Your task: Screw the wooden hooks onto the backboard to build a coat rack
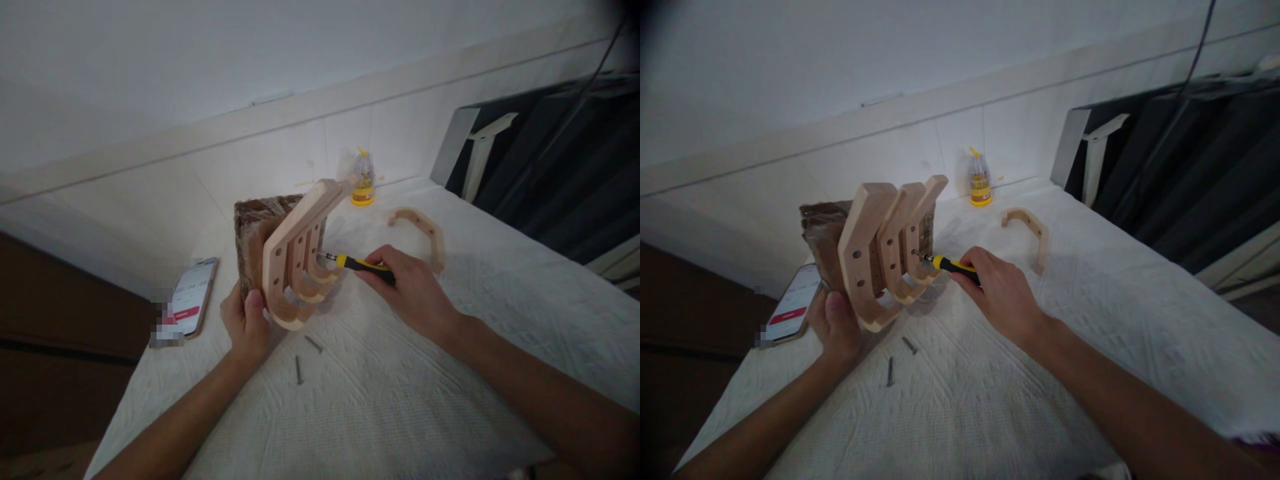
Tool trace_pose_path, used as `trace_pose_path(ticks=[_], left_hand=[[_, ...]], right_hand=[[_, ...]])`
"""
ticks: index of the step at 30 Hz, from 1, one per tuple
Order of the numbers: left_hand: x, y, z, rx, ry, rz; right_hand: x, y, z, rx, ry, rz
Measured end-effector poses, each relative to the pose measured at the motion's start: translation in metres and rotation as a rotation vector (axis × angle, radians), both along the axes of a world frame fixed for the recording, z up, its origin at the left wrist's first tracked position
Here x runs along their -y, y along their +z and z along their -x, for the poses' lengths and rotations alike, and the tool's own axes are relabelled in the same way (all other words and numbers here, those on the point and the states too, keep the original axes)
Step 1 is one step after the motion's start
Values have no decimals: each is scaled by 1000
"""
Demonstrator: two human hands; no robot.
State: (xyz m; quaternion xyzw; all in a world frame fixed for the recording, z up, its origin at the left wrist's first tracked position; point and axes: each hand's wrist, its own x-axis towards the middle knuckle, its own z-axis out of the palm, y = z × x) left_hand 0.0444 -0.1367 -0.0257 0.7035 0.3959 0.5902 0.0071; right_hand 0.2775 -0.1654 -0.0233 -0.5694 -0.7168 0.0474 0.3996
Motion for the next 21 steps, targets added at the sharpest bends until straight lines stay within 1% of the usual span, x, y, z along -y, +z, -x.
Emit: trace_pose_path(ticks=[4, 7, 9, 13, 15, 18, 21], left_hand=[[0, -1, 1, -3, -47, -2], [0, -1, 1, -2, -72, -5], [1, 0, 0, 6, -59, -3], [1, 0, 0, 3, -26, -6], [0, -1, 0, 4, -21, -8], [0, -1, 0, -3, -23, -18], [0, 0, 1, -34, -39, -33]], right_hand=[[0, 0, 2, 14, 36, 45], [1, -2, 2, -21, 6, 44], [0, -4, 2, -35, -5, 12], [-2, -4, 0, -40, 46, -92], [-4, -3, -2, -37, 59, -108], [-5, -2, -2, -44, 69, -60], [-5, -1, -1, -115, 102, -31]])
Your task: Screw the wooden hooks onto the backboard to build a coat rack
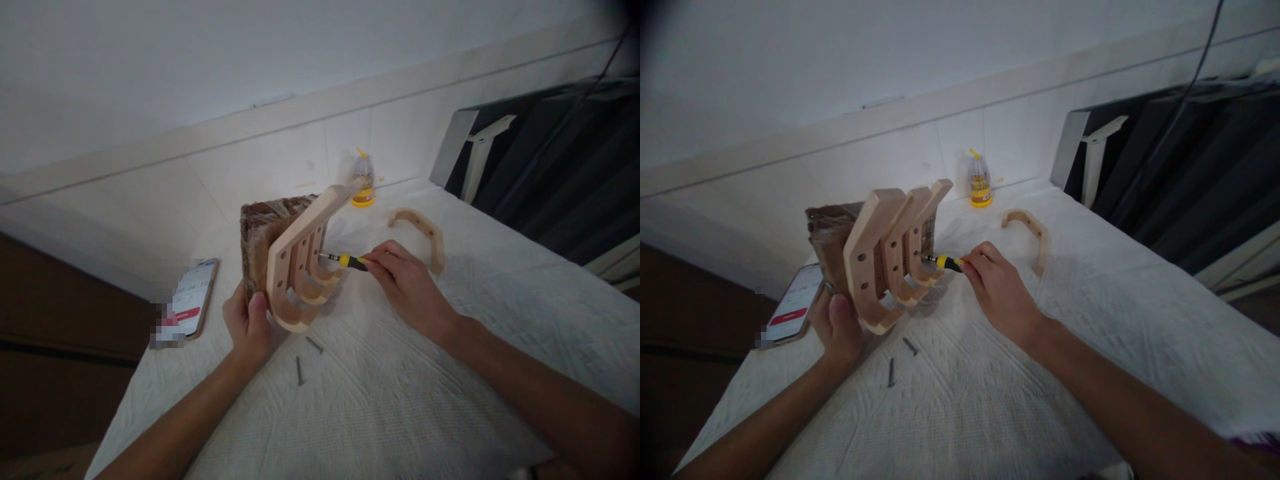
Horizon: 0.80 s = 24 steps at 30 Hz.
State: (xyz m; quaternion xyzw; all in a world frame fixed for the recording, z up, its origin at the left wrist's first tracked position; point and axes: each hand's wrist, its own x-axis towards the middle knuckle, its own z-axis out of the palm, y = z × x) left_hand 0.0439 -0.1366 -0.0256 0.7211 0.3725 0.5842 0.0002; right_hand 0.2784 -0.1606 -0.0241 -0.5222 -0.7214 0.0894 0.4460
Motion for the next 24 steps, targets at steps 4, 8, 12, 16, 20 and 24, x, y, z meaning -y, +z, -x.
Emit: trace_pose_path(ticks=[4, 8, 12, 16, 20, 24], left_hand=[[1, 1, 0, -19, -8, -5], [0, 0, 0, 17, 3, 25], [0, 0, -1, 30, 10, 27], [1, 0, 0, 8, -9, 36], [3, -1, 1, -2, -30, 85], [3, -2, 2, -12, -45, 124]], right_hand=[[1, 0, 3, -63, -52, 56], [1, 2, 4, -90, -72, 29], [0, 6, 2, -86, -51, 15], [1, 5, 3, -139, 3, 160], [2, 0, 8, -108, 55, 77], [2, 0, 7, -96, -19, 4]])
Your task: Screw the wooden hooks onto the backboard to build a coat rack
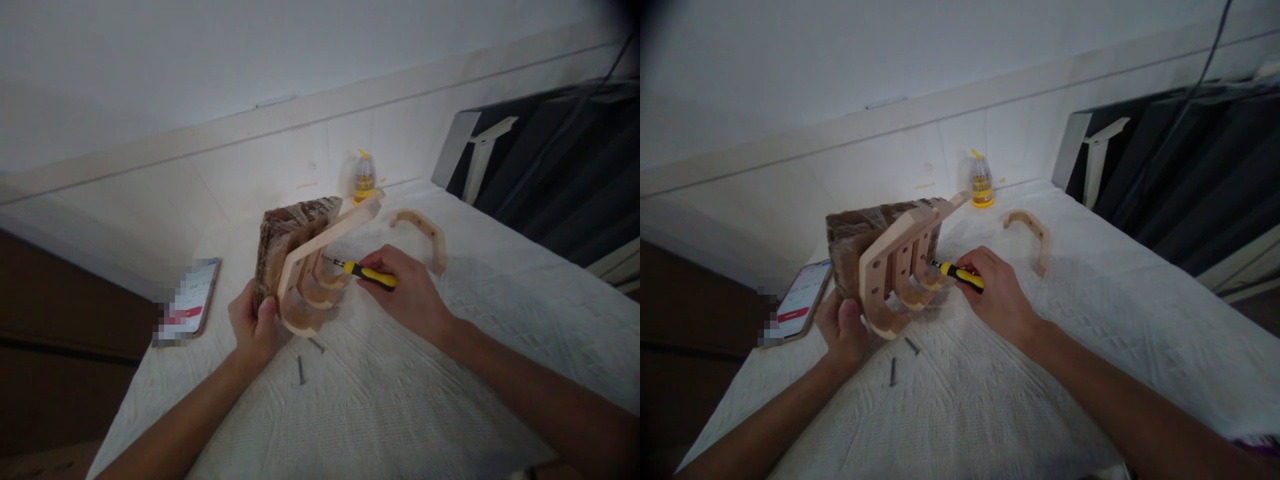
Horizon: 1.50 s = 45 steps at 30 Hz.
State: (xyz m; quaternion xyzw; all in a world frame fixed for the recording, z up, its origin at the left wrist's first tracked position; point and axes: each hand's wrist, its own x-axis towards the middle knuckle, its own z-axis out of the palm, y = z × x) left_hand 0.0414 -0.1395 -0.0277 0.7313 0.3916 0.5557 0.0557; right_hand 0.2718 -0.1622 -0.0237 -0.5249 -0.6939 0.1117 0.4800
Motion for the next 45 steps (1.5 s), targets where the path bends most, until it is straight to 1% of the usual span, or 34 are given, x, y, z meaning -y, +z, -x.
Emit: trace_pose_path(ticks=[2, 6, 8, 11, 14, 16, 18, 20, 22, 25, 27, 33, 35, 39, 42, 45], left_hand=[[0, -1, 0, 5, 3, 6], [-1, -2, 0, 23, 14, -7], [-2, -2, -1, 31, 23, -3], [-2, -2, -1, 22, 23, 10], [-2, -1, -1, 14, 19, -3], [-2, 0, -1, 17, 23, -13], [-2, 1, -2, 20, 26, -31], [-2, 1, -2, 16, 18, -50], [-2, 0, -1, 12, 7, -62], [-3, -2, -1, 10, -3, -60], [-3, -1, -1, 14, 8, -62], [-3, 2, -2, 0, 41, -79], [-3, 0, -1, -8, 37, -68], [-2, -2, 0, -20, 13, -51], [-2, 0, -2, -12, 1, -70], [-2, 2, -3, 0, 5, -82]], right_hand=[[0, 2, -2, 31, -25, 29], [1, 1, -1, 56, 44, 173], [1, -2, 3, 27, 27, 146], [-2, -6, 6, -54, -44, 71], [-3, -5, 4, -72, -62, 56], [-3, -3, 2, -13, -39, 105], [-2, -2, 2, 52, 10, 199], [-1, -3, 4, 63, 58, 244], [-1, -6, 6, 23, 52, 207], [-2, -8, 7, -90, -19, 128], [-2, -8, 7, -126, -37, 106], [-3, -5, 6, -57, 51, 221], [-2, -6, 8, -76, 46, 203], [-1, -8, 9, -98, -22, 119], [-3, -8, 7, -57, -33, 81], [-4, -7, 5, 19, -2, 193]])
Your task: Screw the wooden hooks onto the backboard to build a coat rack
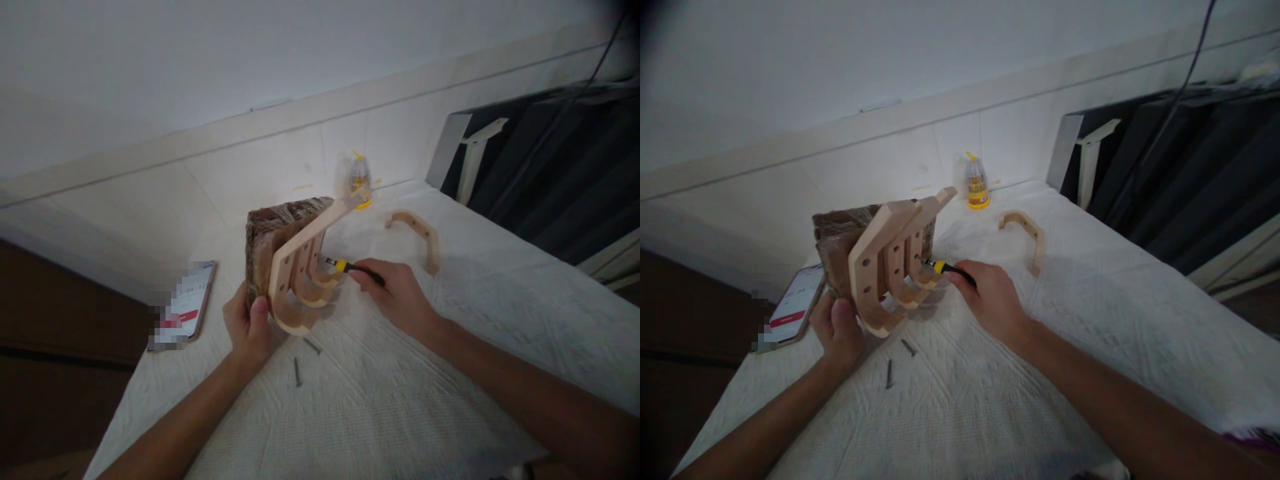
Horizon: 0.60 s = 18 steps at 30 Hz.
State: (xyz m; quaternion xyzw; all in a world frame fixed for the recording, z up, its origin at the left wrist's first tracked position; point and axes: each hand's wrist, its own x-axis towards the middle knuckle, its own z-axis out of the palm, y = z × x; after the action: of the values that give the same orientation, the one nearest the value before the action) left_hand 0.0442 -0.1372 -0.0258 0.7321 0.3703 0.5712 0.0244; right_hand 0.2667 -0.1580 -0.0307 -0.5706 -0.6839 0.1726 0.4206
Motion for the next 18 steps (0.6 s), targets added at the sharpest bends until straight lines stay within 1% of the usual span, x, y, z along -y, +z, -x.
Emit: trace_pose_path(ticks=[2, 3, 6, 9, 12, 13, 15, 18], left_hand=[[0, 0, 1, 1, 2, -1], [0, -1, 1, -3, 1, 2], [0, -3, 3, -14, 5, 15], [0, -3, 3, -19, 15, 14], [0, 0, 1, -25, 23, -14], [0, 1, 0, -26, 29, -29], [0, 3, -1, -26, 33, -56], [0, 3, -2, -19, 22, -61]], right_hand=[[1, 0, 1, 19, 43, 70], [1, 0, 2, 16, 55, 76], [4, -2, 5, -41, 17, 28], [5, -3, 4, -81, -34, -55], [4, -2, 1, -4, -41, -123], [3, -1, 0, 39, -43, -119], [3, 0, -1, 118, -33, -57], [4, 1, 1, 169, 3, 34]])
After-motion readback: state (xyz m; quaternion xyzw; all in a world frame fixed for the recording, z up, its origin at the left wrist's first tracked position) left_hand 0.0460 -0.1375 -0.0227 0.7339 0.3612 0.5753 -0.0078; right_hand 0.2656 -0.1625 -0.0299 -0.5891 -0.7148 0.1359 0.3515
